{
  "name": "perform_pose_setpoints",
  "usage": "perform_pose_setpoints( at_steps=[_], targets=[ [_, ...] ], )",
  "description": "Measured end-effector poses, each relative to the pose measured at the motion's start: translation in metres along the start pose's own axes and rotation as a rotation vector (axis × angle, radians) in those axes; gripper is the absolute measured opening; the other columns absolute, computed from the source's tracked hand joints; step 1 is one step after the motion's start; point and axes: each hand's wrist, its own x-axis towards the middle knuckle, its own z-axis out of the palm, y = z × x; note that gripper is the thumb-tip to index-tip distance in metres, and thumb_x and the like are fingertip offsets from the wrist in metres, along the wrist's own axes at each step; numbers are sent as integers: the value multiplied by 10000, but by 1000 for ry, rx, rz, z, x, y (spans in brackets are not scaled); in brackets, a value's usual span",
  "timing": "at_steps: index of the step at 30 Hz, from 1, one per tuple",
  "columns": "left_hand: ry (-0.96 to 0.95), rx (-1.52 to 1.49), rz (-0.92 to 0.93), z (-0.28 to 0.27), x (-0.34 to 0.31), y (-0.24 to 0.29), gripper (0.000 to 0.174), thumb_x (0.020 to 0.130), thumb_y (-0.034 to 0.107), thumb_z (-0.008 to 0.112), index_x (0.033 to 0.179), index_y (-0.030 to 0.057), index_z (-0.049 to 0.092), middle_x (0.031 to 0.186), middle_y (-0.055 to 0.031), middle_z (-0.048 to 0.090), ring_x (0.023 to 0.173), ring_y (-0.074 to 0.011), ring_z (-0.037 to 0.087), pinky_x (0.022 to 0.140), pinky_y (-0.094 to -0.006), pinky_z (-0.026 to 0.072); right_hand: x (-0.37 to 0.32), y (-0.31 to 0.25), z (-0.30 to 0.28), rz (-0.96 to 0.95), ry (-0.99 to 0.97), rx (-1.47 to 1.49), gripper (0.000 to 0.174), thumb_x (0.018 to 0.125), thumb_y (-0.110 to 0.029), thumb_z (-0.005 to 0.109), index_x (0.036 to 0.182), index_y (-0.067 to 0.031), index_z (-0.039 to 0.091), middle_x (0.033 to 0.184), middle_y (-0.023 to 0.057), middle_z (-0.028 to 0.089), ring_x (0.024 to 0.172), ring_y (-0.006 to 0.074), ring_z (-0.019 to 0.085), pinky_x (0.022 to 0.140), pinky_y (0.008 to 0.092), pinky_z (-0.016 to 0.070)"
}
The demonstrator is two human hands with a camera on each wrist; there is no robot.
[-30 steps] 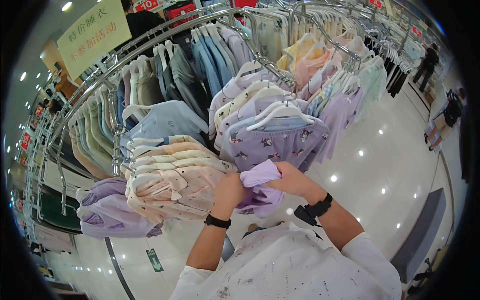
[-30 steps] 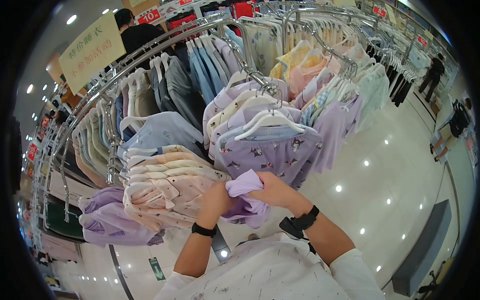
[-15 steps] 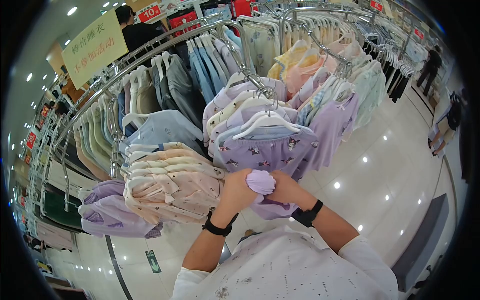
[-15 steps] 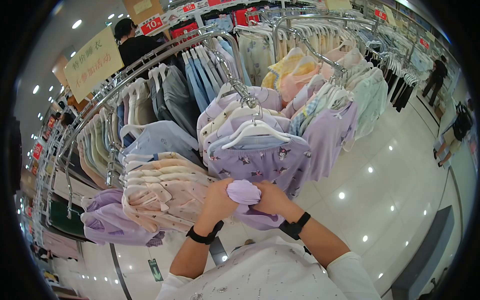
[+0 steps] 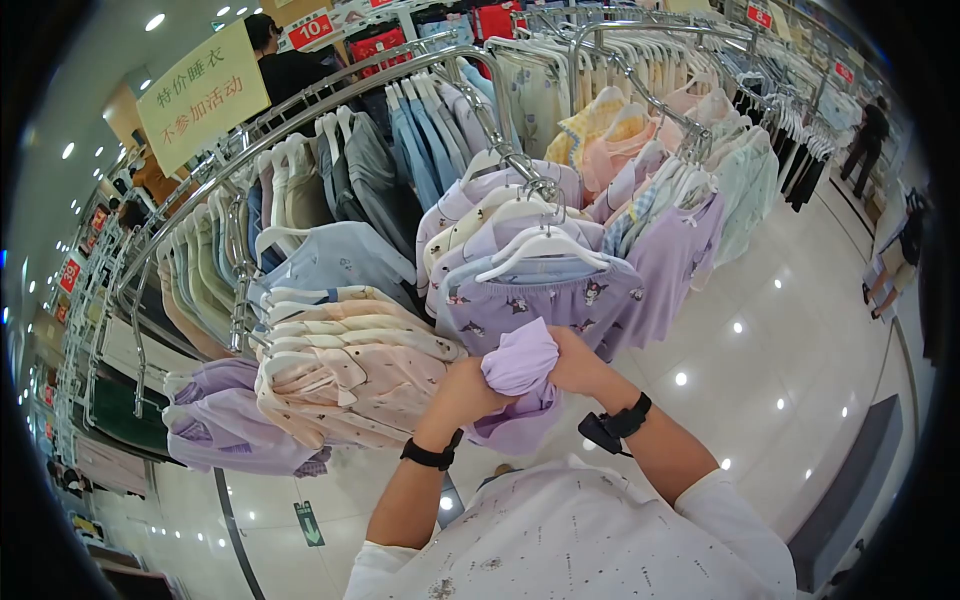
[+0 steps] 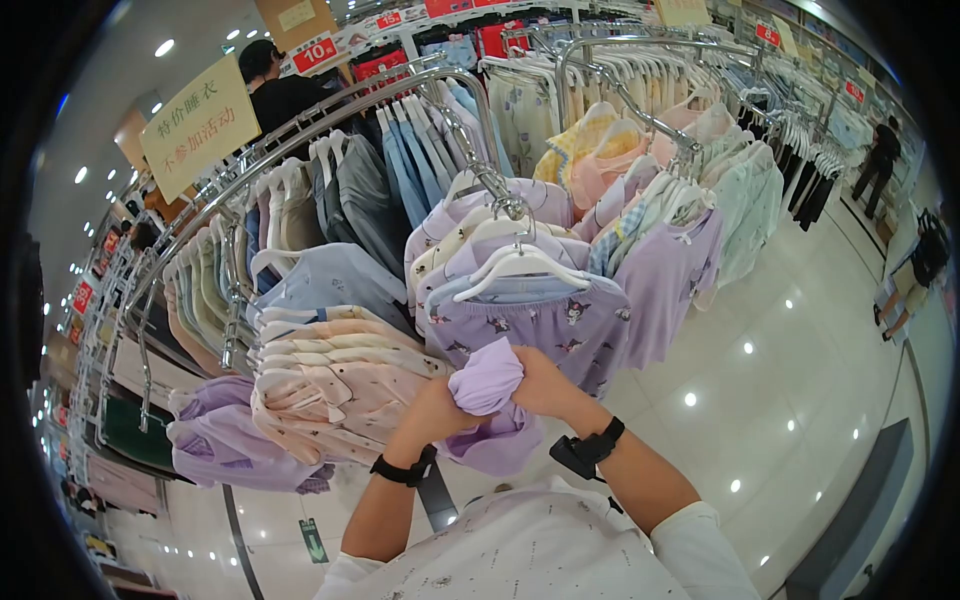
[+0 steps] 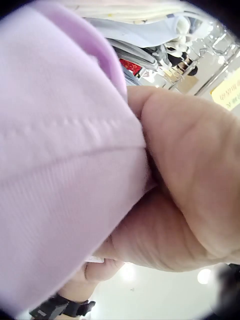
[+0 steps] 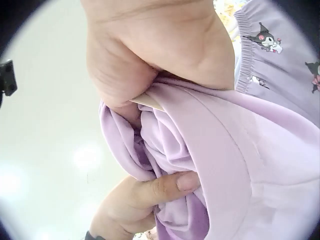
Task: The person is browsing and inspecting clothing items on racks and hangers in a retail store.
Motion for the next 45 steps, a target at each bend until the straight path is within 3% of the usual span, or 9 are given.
perform_pose_setpoints(
  at_steps=[3,6,12,18,20,29,36,41,45],
  targets=[
    [171,-143,143,5,3,-13,481,706,174,828,1120,-18,674,1000,-198,728,933,-343,708,820,-381,544,2,-4,1,-11,-18,14,360,833,-88,738,1173,-8,652,1109,108,720,1000,169,662,915,324,507],
    [151,-166,146,-7,3,-8,343,696,145,781,991,-9,702,926,-221,718,875,-402,693,763,-404,547,-1,-7,-4,-14,29,-109,429,777,-108,799,1168,-6,652,1101,107,722,992,174,671,904,323,513],
    [114,15,83,-28,3,-10,311,744,155,750,1023,24,711,932,-220,718,886,-385,701,753,-393,542,-5,-19,-7,21,45,-198,479,731,-121,834,1155,-13,641,1080,101,722,994,151,667,908,317,517],
    [200,221,53,-42,-1,1,285,694,115,728,967,35,713,861,-230,694,850,-441,658,728,-476,533,-8,-22,-5,98,41,-363,568,684,-190,866,1185,-24,657,1078,124,732,986,229,702,896,333,527],
    [225,221,77,-47,-2,2,277,688,108,729,955,40,710,850,-225,690,842,-440,655,722,-485,529,-9,-27,-3,72,21,-419,526,709,-259,852,1148,-17,695,1041,173,738,940,324,712,864,367,540],
    [288,326,132,-62,-6,14,282,638,47,718,916,41,674,837,-209,679,833,-429,650,713,-484,518,-5,-9,4,165,55,-561,335,750,-179,748,1053,-37,733,946,233,707,900,418,676,812,424,542],
    [336,189,133,-57,-4,13,227,679,96,727,857,8,618,788,-252,638,775,-461,629,645,-450,493,-1,9,10,96,191,-524,318,742,-179,755,1004,-5,706,890,214,710,847,413,680,772,448,541],
    [465,96,68,-31,10,-4,182,727,108,679,850,1,599,766,-262,640,755,-467,635,641,-470,496,-9,9,17,-155,558,-839,308,798,-204,781,971,22,664,859,152,682,739,314,649,754,365,522],
    [474,14,102,-13,12,3,210,745,138,672,890,7,598,760,-257,647,730,-469,637,630,-497,497,-18,1,21,220,171,-400,302,860,-175,720,1072,29,653,1038,156,688,931,255,657,813,370,502]
  ],
)
